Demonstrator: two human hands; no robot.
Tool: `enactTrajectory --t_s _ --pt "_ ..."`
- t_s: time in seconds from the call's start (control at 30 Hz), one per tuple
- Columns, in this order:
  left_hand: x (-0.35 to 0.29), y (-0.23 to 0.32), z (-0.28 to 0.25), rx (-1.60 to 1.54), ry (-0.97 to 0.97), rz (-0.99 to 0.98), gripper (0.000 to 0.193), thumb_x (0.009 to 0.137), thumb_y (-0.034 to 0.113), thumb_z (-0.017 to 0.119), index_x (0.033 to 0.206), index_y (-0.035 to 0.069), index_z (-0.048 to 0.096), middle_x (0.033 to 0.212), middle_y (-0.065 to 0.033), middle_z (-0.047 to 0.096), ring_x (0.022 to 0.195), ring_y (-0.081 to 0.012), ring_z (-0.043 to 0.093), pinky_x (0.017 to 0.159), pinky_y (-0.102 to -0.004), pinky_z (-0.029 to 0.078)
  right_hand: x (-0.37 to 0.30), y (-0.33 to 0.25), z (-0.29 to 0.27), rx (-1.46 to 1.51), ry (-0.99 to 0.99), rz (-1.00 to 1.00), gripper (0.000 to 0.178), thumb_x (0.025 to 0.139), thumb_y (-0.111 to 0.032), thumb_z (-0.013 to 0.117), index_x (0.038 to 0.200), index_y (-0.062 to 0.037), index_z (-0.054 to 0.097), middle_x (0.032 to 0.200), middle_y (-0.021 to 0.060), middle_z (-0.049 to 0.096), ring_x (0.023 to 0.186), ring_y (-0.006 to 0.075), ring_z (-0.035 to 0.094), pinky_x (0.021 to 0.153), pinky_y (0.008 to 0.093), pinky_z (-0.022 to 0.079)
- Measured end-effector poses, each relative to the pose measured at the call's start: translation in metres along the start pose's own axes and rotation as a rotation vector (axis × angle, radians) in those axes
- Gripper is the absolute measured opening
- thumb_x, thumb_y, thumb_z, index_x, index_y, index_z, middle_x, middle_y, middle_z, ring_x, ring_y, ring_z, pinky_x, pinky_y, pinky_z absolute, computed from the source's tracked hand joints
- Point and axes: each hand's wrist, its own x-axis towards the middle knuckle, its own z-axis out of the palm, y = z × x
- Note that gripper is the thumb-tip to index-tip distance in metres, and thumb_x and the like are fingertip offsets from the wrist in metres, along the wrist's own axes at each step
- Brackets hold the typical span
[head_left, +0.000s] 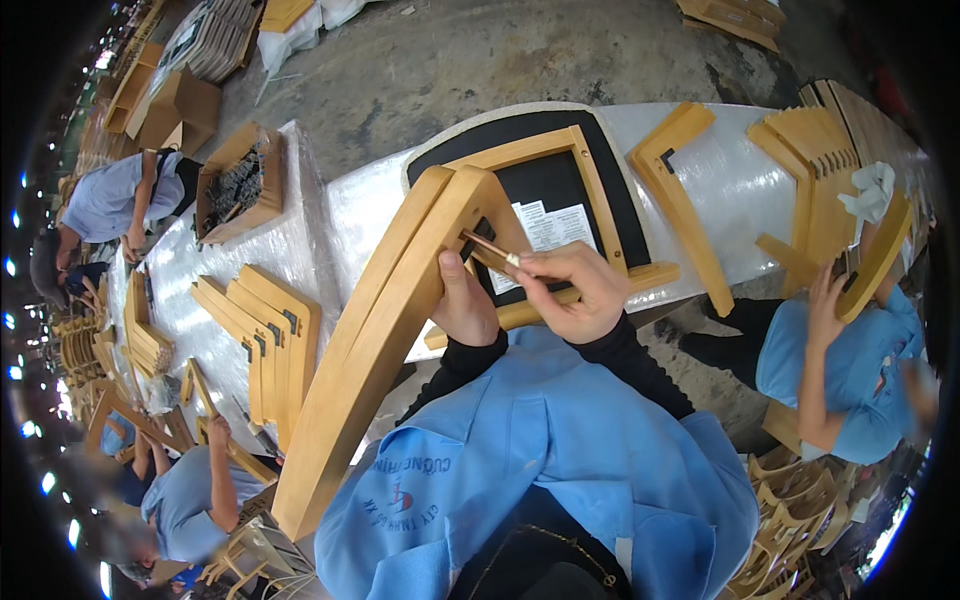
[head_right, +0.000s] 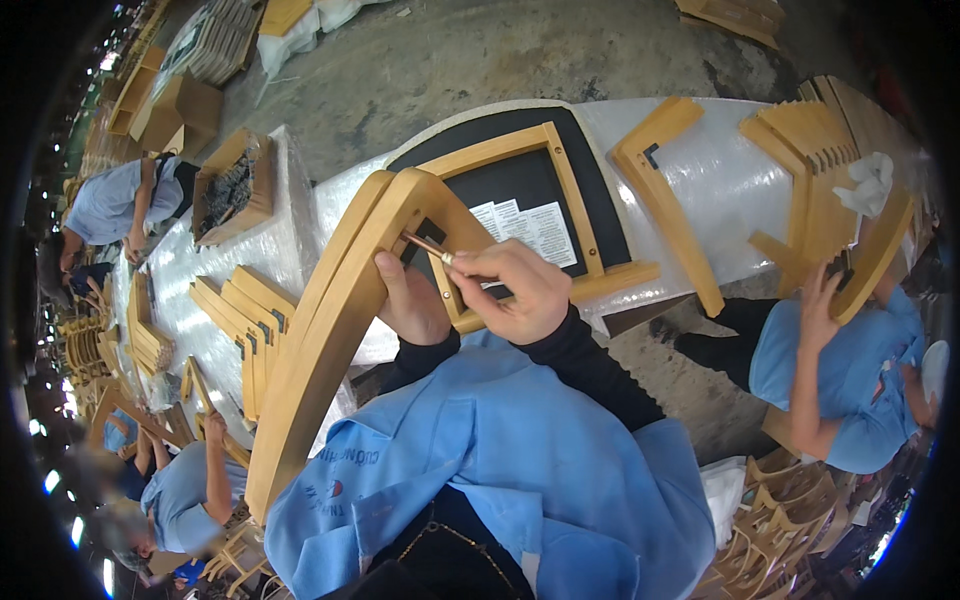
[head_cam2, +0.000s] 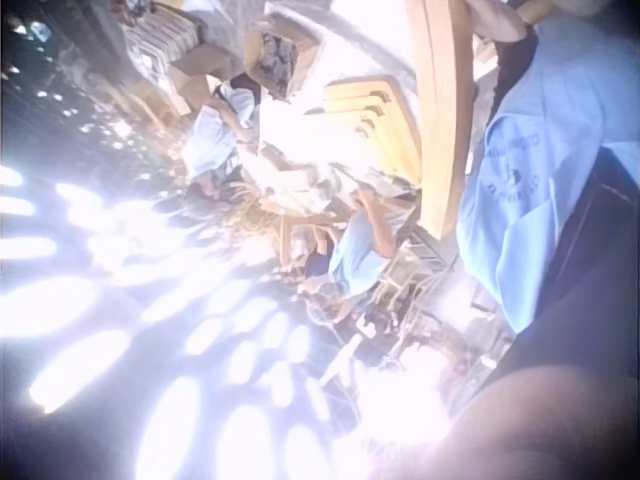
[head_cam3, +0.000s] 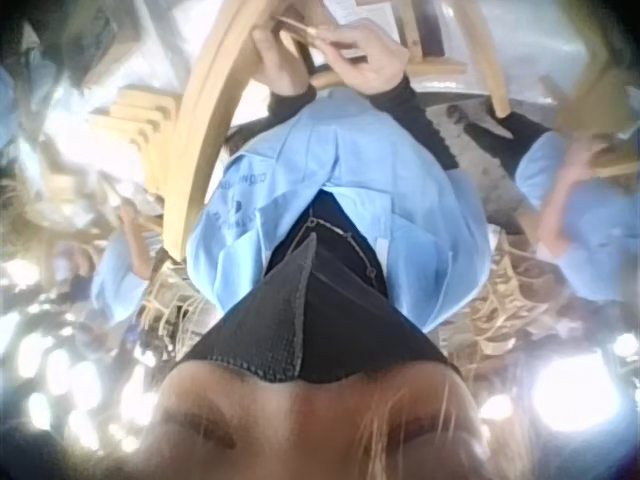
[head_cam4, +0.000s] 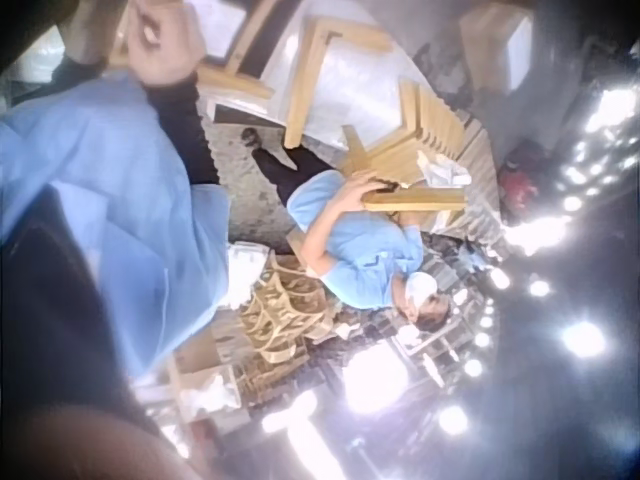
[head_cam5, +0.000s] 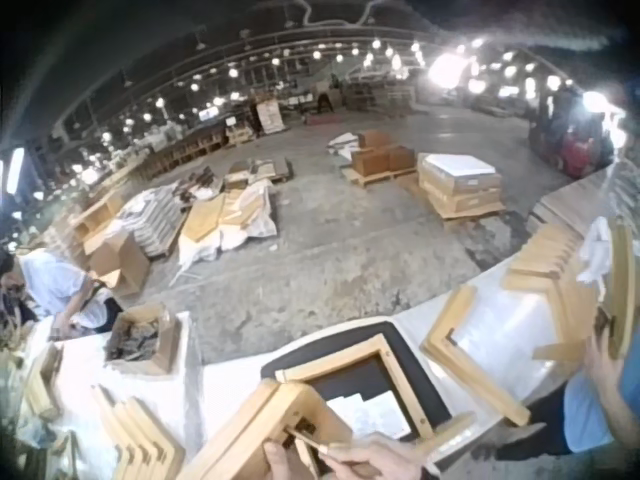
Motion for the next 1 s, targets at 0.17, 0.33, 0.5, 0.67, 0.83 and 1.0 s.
enactTrajectory --t_s 0.17,0.33,0.5,0.67,0.83,1.0 --pt "0.004 -0.001 0.003 -0.084 0.011 -0.038 0.050 0.099 0.033 0.061 0.135 0.002 0.046 0.132 -0.0126 0.054 0.121 -0.0239 0.053 0.105 -0.0419 0.041 -0.002 0.000 0.011 -0.137 0.086 0.022 0.018 0.076 0.005 0.076 0.090 -0.0024 0.068 0.083 0.0074 0.068 0.068 0.0176 0.069 0.060 0.0279 0.056" --pt "0.001 0.013 0.005 -0.088 -0.040 -0.134 0.055 0.098 0.038 0.062 0.135 0.000 0.045 0.130 -0.0136 0.054 0.117 -0.0241 0.054 0.104 -0.0412 0.043 -0.005 -0.003 0.011 -0.068 -0.009 0.096 0.011 0.085 0.003 0.070 0.089 0.0012 0.061 0.077 0.0104 0.066 0.062 0.0153 0.067 0.054 0.0254 0.053" --pt "-0.008 -0.019 -0.019 0.077 -0.083 -0.113 0.056 0.097 0.036 0.064 0.134 -0.001 0.044 0.128 -0.0168 0.055 0.115 -0.0232 0.056 0.100 -0.0397 0.046 -0.004 -0.012 0.005 0.488 -0.018 0.749 0.016 0.097 -0.015 0.061 0.096 -0.0031 0.051 0.071 0.0075 0.065 0.052 0.0138 0.067 0.045 0.0245 0.048" --pt "-0.008 -0.018 -0.006 0.084 -0.116 0.007 0.045 0.096 0.019 0.063 0.131 -0.005 0.048 0.130 -0.0168 0.055 0.119 -0.0245 0.055 0.103 -0.0394 0.043 -0.020 0.002 0.004 0.321 -0.084 0.736 0.028 0.100 -0.014 0.057 0.120 -0.0021 0.041 0.082 0.0103 0.065 0.068 0.0168 0.068 0.060 0.0269 0.052" --pt "-0.007 -0.024 -0.005 -0.013 -0.188 -0.016 0.040 0.097 0.013 0.062 0.130 -0.005 0.050 0.131 -0.0154 0.056 0.119 -0.0237 0.055 0.104 -0.0376 0.042 -0.031 0.002 0.003 -0.168 -0.053 0.237 0.022 0.096 -0.004 0.060 0.115 0.0004 0.053 0.087 0.0119 0.065 0.073 0.0189 0.068 0.064 0.0273 0.053" --pt "-0.009 -0.032 -0.014 0.005 -0.222 -0.072 0.038 0.096 0.010 0.061 0.129 -0.005 0.051 0.129 -0.0149 0.058 0.118 -0.0242 0.056 0.103 -0.0373 0.043 -0.019 0.000 -0.013 -0.103 -0.171 0.690 0.042 0.104 -0.039 0.043 0.098 -0.0034 0.066 0.056 0.0102 0.060 0.052 0.0286 0.063 0.052 0.0352 0.051"
